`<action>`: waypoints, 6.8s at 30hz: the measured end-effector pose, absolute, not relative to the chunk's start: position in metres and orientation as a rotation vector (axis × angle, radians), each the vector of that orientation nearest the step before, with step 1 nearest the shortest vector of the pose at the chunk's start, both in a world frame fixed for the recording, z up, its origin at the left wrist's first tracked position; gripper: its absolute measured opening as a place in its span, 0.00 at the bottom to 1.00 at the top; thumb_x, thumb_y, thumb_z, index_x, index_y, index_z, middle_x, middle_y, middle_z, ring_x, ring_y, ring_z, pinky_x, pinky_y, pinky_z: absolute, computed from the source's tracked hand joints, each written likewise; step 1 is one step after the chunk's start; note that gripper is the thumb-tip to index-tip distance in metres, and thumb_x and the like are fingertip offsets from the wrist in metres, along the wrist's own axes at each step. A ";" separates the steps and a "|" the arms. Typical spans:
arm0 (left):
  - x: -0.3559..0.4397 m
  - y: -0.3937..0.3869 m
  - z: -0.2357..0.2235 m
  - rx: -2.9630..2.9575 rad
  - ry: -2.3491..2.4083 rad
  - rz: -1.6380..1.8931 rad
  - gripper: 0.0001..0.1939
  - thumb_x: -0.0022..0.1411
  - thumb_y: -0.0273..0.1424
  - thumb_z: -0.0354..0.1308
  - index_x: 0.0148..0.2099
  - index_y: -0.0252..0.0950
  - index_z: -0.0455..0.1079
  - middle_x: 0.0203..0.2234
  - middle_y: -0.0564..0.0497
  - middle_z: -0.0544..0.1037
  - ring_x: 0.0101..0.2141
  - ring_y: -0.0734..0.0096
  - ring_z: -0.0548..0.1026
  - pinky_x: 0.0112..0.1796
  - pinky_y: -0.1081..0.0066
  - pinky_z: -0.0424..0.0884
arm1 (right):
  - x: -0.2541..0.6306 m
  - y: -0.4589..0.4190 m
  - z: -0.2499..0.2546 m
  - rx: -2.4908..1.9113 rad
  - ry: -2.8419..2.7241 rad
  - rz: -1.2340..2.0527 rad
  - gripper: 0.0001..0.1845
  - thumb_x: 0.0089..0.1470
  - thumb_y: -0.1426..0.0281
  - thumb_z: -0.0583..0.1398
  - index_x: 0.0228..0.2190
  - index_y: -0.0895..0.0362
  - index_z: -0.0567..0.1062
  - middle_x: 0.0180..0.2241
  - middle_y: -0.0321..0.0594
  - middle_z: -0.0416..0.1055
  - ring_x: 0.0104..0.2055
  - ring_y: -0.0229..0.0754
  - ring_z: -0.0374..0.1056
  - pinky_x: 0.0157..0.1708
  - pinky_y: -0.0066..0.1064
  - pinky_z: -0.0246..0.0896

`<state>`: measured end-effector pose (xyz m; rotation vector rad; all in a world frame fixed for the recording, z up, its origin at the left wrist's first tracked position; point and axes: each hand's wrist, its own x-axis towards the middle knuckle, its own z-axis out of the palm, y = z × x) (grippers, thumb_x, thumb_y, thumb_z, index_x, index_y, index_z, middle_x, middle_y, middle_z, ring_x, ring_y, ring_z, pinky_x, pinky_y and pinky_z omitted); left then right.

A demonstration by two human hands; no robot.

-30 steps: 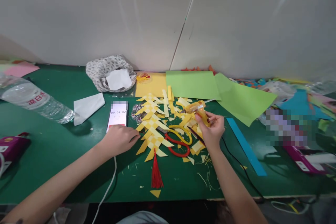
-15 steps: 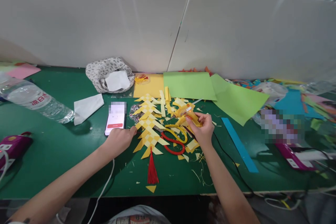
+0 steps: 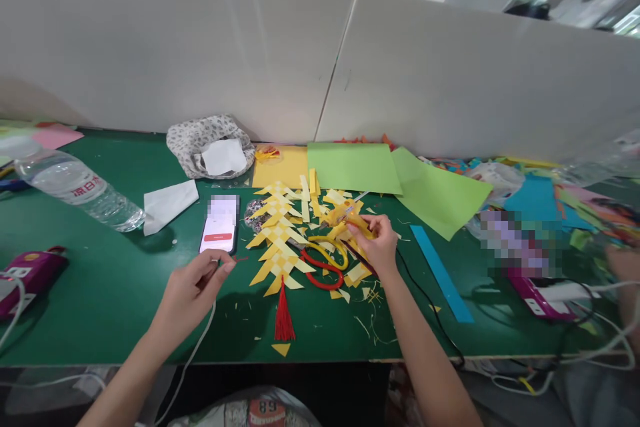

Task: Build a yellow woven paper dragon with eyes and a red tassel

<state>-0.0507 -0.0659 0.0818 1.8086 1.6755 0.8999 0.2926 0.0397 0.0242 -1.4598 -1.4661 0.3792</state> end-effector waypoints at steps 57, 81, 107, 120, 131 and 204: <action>0.014 -0.115 0.045 0.542 0.983 1.011 0.15 0.42 0.36 0.70 0.33 0.33 0.78 0.21 0.52 0.72 0.22 0.81 0.67 0.19 0.83 0.63 | 0.156 -0.125 0.062 -1.039 -1.758 0.518 0.06 0.52 0.73 0.59 0.28 0.54 0.78 0.29 0.39 0.77 0.33 0.40 0.72 0.36 0.32 0.69; 0.025 -0.074 0.057 0.443 0.789 1.071 0.11 0.46 0.30 0.69 0.32 0.34 0.71 0.31 0.51 0.78 0.30 0.73 0.77 0.23 0.81 0.71 | 0.170 -0.082 0.078 -0.938 -1.496 0.982 0.05 0.52 0.66 0.60 0.29 0.55 0.75 0.33 0.40 0.70 0.36 0.39 0.69 0.34 0.30 0.68; -0.001 -0.068 0.067 0.926 0.930 1.043 0.15 0.48 0.41 0.66 0.31 0.34 0.71 0.24 0.55 0.69 0.25 0.79 0.67 0.23 0.82 0.64 | 0.155 -0.081 0.083 -1.127 -1.272 1.025 0.11 0.45 0.61 0.64 0.26 0.56 0.74 0.27 0.36 0.69 0.29 0.37 0.67 0.30 0.29 0.67; -0.006 -0.068 0.062 0.897 0.959 1.034 0.15 0.48 0.41 0.66 0.33 0.34 0.75 0.28 0.50 0.75 0.26 0.78 0.67 0.23 0.80 0.63 | 0.152 -0.072 0.079 -1.129 -1.330 1.016 0.11 0.47 0.61 0.63 0.27 0.57 0.74 0.29 0.38 0.71 0.33 0.39 0.69 0.33 0.30 0.67; -0.001 -0.057 0.058 0.858 0.971 0.972 0.17 0.50 0.43 0.64 0.36 0.34 0.77 0.33 0.46 0.77 0.28 0.76 0.68 0.23 0.79 0.64 | 0.159 -0.058 0.076 -1.162 -1.276 1.082 0.12 0.46 0.61 0.63 0.27 0.57 0.74 0.29 0.37 0.71 0.33 0.39 0.69 0.34 0.29 0.65; -0.016 0.223 0.050 2.526 1.405 0.582 0.13 0.57 0.32 0.52 0.36 0.39 0.78 0.33 0.46 0.80 0.34 0.63 0.74 0.30 0.71 0.62 | 0.161 0.246 0.048 -1.513 -1.470 1.523 0.08 0.39 0.69 0.69 0.24 0.60 0.78 0.23 0.38 0.75 0.25 0.33 0.68 0.21 0.21 0.58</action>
